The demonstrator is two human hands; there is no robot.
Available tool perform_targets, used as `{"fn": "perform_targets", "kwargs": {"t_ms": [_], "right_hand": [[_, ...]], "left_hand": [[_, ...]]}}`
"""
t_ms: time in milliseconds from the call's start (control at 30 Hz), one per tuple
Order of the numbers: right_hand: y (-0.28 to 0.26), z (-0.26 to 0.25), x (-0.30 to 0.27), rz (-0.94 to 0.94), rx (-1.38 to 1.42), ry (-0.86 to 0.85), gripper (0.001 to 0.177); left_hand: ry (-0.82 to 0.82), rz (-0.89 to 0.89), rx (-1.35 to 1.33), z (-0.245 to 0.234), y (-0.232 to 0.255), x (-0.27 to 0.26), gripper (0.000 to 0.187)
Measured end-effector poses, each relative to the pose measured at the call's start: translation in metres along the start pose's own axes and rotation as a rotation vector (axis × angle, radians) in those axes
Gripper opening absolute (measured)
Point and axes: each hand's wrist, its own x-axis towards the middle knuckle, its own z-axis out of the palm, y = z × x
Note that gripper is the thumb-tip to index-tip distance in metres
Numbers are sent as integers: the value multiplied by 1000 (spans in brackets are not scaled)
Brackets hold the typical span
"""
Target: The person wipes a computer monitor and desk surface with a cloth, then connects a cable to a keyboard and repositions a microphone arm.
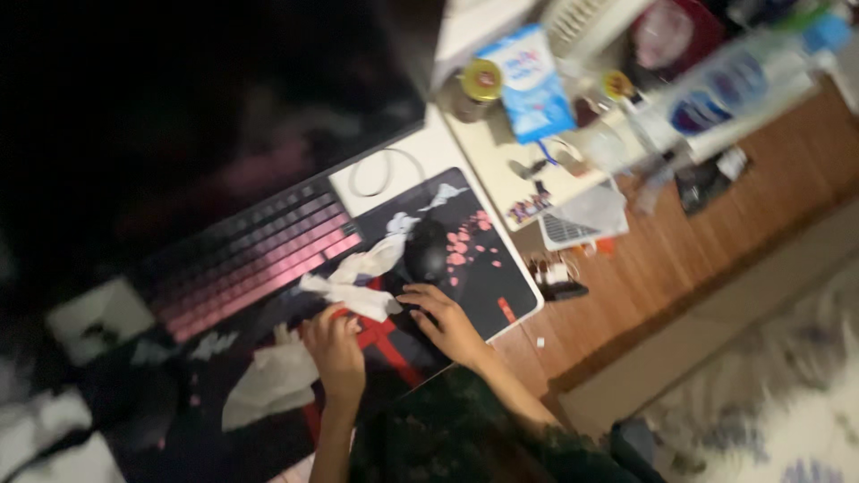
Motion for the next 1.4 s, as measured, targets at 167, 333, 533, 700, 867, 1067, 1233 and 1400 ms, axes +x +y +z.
{"fn": "perform_targets", "kwargs": {"t_ms": [167,333,533,700,867,1067,1233,1400], "right_hand": [[26,-22,-37,190,43,213,30],[56,-50,-77,262,150,470,34],[112,-101,-131,396,275,832,26],[176,-157,-183,469,351,988,19],[237,-207,-258,582,271,1030,22],[336,-217,-410,1064,-129,827,35],[326,-165,-508,1643,-398,536,42],[291,-145,-516,1383,-646,783,33]], "left_hand": [[-66,72,-189,5,18,29,26],[-239,178,-185,35,48,42,6],[-406,281,-204,83,93,28,23],[-506,338,-218,127,142,15,23],[-630,320,-126,178,202,0,21],[-626,438,-119,251,226,-1,24],[-688,473,14,270,210,10,25],[-658,452,117,270,213,1,22]]}}
